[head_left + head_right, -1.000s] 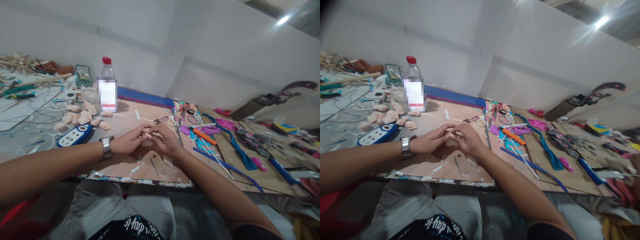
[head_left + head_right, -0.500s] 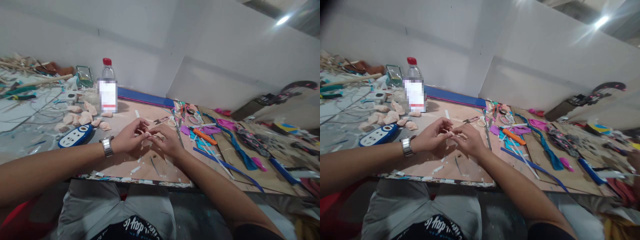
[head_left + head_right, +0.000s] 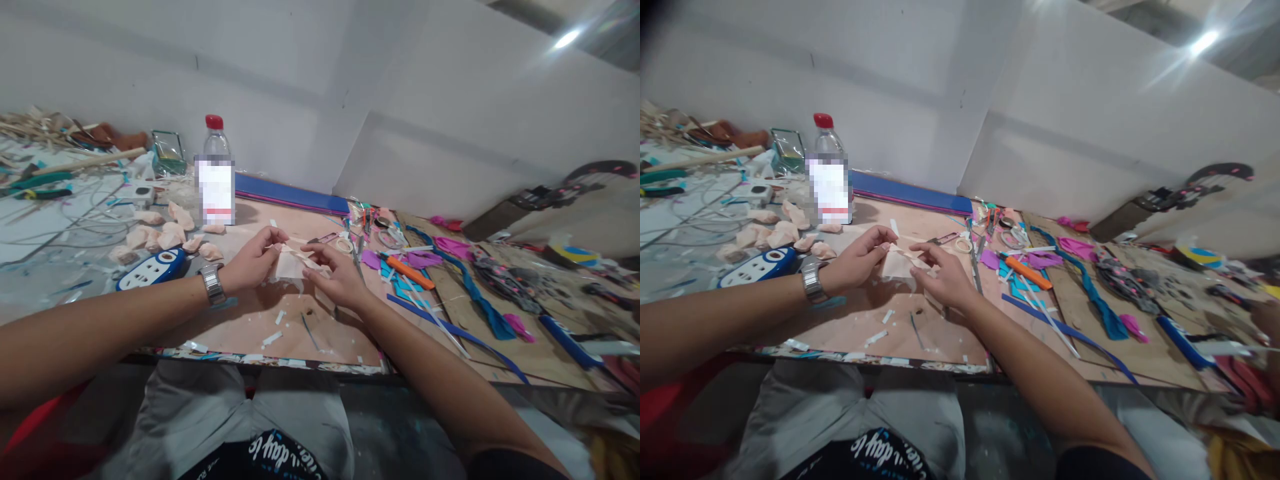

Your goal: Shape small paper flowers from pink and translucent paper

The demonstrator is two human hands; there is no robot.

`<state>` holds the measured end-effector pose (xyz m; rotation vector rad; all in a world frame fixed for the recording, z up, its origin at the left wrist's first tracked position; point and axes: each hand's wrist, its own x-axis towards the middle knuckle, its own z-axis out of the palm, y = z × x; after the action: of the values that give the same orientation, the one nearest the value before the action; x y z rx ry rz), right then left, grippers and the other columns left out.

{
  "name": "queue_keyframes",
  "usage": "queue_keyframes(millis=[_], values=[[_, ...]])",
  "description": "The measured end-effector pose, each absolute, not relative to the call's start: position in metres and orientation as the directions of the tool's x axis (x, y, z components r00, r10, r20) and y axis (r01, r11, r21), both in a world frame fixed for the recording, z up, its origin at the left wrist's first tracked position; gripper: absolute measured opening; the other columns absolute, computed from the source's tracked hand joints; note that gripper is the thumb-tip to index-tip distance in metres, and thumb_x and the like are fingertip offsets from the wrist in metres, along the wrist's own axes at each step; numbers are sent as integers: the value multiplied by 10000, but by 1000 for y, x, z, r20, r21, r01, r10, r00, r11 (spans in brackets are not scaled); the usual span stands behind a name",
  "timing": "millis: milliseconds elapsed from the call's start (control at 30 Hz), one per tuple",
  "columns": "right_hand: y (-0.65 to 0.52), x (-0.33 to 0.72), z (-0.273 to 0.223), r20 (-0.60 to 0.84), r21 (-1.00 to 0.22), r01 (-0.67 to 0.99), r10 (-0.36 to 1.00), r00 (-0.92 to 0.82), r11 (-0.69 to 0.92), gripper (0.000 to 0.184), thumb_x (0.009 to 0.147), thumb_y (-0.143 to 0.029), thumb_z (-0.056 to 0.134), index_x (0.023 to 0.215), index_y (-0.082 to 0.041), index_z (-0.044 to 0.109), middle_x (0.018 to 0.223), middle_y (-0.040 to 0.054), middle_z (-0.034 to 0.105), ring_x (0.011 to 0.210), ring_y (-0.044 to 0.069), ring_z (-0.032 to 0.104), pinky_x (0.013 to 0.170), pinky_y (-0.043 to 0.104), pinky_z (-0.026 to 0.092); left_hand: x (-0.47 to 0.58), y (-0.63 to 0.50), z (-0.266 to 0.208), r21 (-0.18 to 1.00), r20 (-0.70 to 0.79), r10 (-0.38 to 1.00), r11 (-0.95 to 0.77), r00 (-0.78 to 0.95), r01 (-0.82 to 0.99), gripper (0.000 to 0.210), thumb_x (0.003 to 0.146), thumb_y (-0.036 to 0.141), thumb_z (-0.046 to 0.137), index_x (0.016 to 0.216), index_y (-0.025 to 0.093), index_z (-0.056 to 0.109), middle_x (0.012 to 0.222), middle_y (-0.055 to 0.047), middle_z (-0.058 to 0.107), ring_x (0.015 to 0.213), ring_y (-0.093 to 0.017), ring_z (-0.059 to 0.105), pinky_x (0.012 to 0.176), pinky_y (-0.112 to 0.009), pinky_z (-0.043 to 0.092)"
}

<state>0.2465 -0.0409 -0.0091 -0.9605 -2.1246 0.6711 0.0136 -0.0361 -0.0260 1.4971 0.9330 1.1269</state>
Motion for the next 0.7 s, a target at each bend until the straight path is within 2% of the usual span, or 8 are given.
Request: queue_keyframes(millis=[67, 167, 300, 367, 467, 533, 700], values=[[-40, 248, -6, 406, -614, 463, 759, -509, 639, 406, 907, -321, 729, 1290, -210, 652, 1004, 52, 736, 851, 192, 682, 793, 331, 543, 13, -36, -26, 982, 175, 951, -188, 257, 29, 149, 1020, 264, 494, 1141, 196, 547, 894, 13, 547, 665, -108, 494, 598, -226, 427], [-41, 249, -2, 434, -511, 511, 721, -541, 691, 468, 870, -378, 802, 1279, -222, 636, 1089, 82, 731, 879, 212, 679, 801, 354, 551, 14, -38, -24, 988, 139, 958, -149, 250, 25, 139, 1021, 268, 490, 1129, 199, 544, 873, 16, 559, 639, -111, 501, 573, -229, 424], [-45, 246, 1, 431, -468, 467, 655, -620, 750, 629, 822, -467, 871, 1334, -238, 588, 1242, 118, 685, 1046, 269, 668, 898, 410, 563, 15, -41, -20, 994, 105, 964, -112, 245, 16, 125, 1024, 298, 514, 1096, 207, 559, 748, 47, 524, 544, -95, 420, 510, -210, 362], [-47, 244, 0, 427, -445, 458, 632, -647, 770, 675, 815, -425, 876, 1380, -238, 556, 1317, 133, 648, 1129, 295, 643, 959, 446, 552, 16, -42, -19, 996, 75, 966, -82, 246, 19, 126, 1030, 314, 512, 1084, 211, 559, 714, 56, 511, 500, -90, 390, 473, -212, 341], [-45, 243, -4, 457, -407, 485, 632, -626, 774, 600, 838, -214, 758, 1394, -230, 533, 1328, 139, 620, 1188, 308, 614, 996, 472, 537, 16, -42, -21, 998, 59, 970, -66, 238, 22, 119, 1031, 329, 520, 1057, 219, 555, 718, 50, 527, 483, -90, 425, 447, -213, 353], [-43, 244, -6, 478, -384, 515, 642, -600, 767, 557, 841, -135, 668, 1376, -222, 542, 1307, 141, 612, 1198, 307, 607, 999, 477, 534, 16, -41, -22, 997, 49, 970, -61, 237, 42, 120, 1033, 341, 525, 1061, 228, 554, 699, 53, 519, 463, -94, 432, 424, -211, 345], [-40, 246, -8, 486, -291, 617, 669, -563, 731, 476, 859, -238, 743, 1312, -197, 599, 1256, 151, 628, 1186, 334, 602, 1032, 507, 507, 16, -42, -20, 998, 37, 974, -48, 224, 42, 95, 1034, 306, 521, 1029, 217, 553, 672, 51, 538, 451, -84, 433, 443, -202, 359]])
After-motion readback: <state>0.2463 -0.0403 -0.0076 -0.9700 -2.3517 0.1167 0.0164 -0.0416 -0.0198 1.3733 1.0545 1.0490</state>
